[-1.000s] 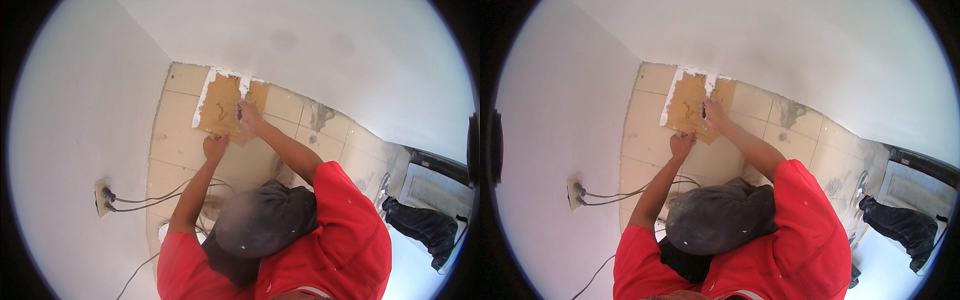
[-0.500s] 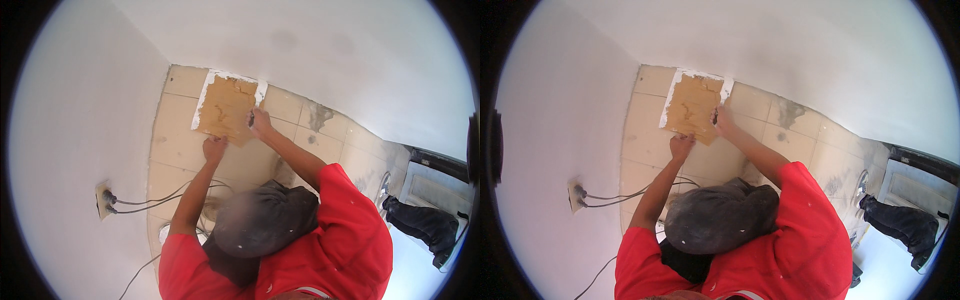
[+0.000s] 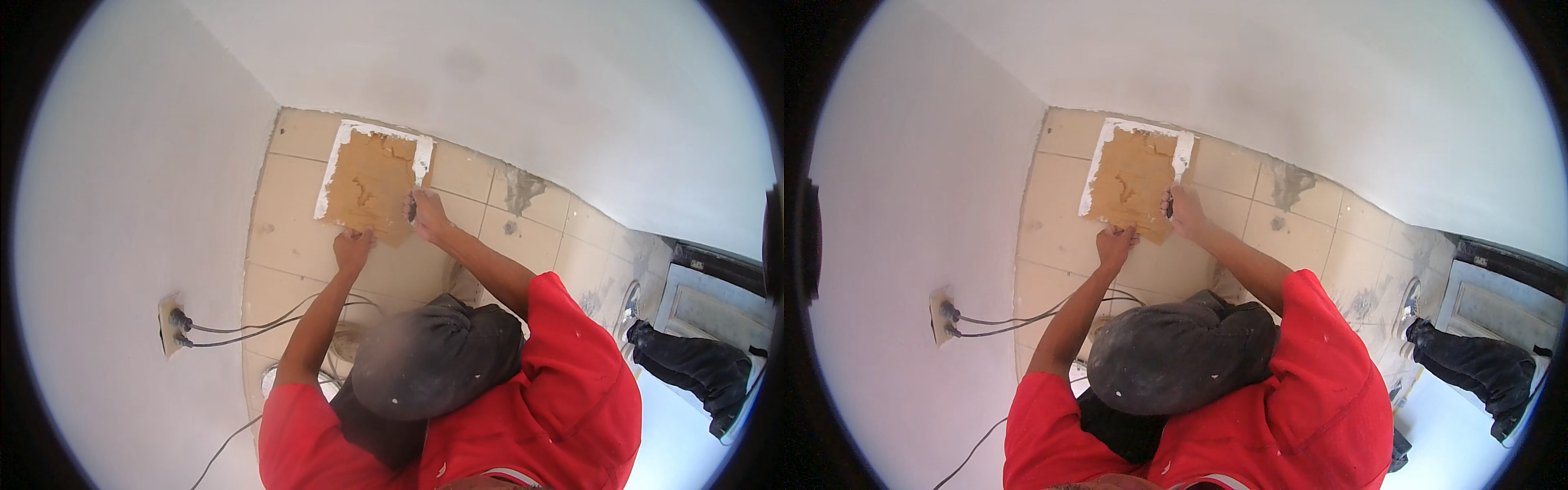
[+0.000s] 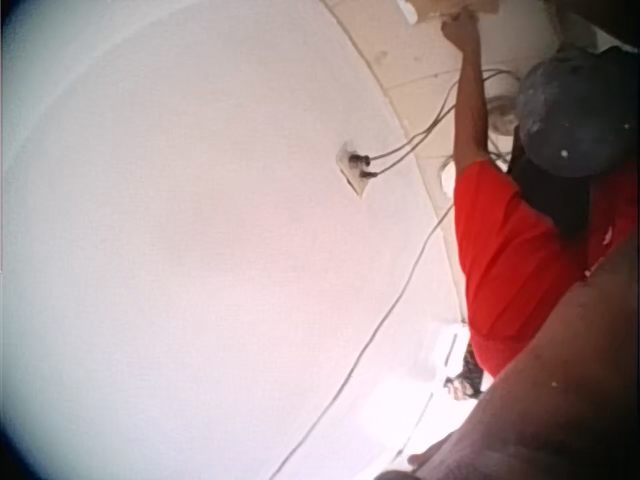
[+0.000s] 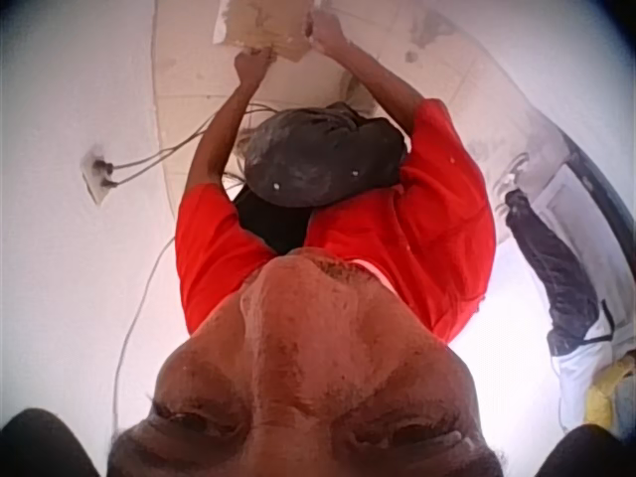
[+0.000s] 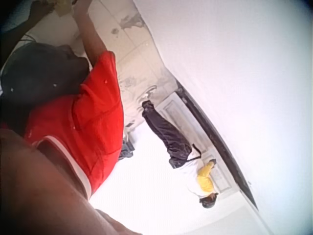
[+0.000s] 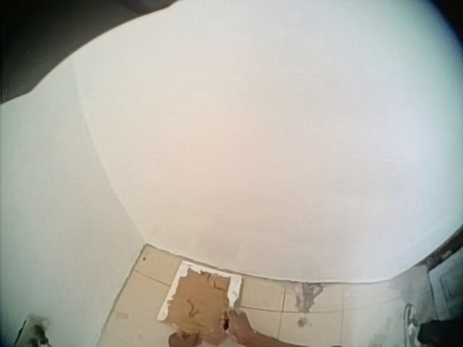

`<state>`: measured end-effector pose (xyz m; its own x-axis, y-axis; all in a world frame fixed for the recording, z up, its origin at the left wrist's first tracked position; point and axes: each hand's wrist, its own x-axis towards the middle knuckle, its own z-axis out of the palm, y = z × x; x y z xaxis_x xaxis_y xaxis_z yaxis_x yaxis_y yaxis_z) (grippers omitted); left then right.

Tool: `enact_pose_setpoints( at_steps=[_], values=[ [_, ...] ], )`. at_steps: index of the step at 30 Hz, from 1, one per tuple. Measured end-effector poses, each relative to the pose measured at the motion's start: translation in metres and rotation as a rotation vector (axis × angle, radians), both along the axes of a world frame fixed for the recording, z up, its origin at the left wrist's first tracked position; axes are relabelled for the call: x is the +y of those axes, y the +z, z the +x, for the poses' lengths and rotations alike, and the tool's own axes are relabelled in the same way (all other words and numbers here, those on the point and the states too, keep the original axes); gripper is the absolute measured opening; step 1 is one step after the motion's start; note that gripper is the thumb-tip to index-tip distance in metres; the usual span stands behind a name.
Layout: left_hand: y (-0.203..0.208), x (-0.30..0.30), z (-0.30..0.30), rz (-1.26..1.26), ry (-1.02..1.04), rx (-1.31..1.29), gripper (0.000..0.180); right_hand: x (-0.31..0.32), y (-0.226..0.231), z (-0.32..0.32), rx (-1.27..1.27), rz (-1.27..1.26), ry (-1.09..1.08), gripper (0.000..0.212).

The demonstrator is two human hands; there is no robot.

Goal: The person applies white plaster to a corner section of a tiled wall using a putty knife. They repeatedly scoop plaster from a bucket and spread it over the exposed area, smoothing the surface.

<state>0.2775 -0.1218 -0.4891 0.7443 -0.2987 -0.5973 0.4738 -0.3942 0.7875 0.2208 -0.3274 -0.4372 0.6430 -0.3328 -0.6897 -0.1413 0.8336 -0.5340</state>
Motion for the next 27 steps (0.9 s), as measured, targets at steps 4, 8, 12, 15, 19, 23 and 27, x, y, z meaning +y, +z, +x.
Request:
enact_pose_setpoints(
  at_steps=[4,8,12,15,19,23,27],
  values=[
    [0.002,0.000,0.003,0.063,-0.058,-0.022,0.032,0.001,-0.003,0.009,-0.012,-0.030,0.039,0.018],
    [0.006,0.001,0.002,0.009,-0.040,0.002,0.034,-0.002,-0.016,0.035,-0.028,-0.004,-0.018,0.017],
    [0.007,-0.002,0.003,0.021,-0.035,0.019,0.033,0.005,-0.023,0.080,-0.025,0.006,0.031,0.015],
    [0.006,-0.003,0.002,0.012,-0.023,0.019,0.033,0.018,-0.020,0.102,-0.044,0.045,0.091,0.016],
    [0.011,-0.008,0.001,0.004,-0.013,0.030,0.031,0.014,-0.022,0.094,-0.019,0.137,0.037,0.017],
    [0.005,-0.001,0.002,0.042,-0.038,-0.003,0.030,-0.004,-0.017,0.066,0.060,0.013,-0.072,0.017],
    [0.012,-0.006,0.002,0.009,-0.013,0.040,0.029,-0.032,-0.022,0.023,0.056,-0.005,-0.143,0.016]
  ],
)
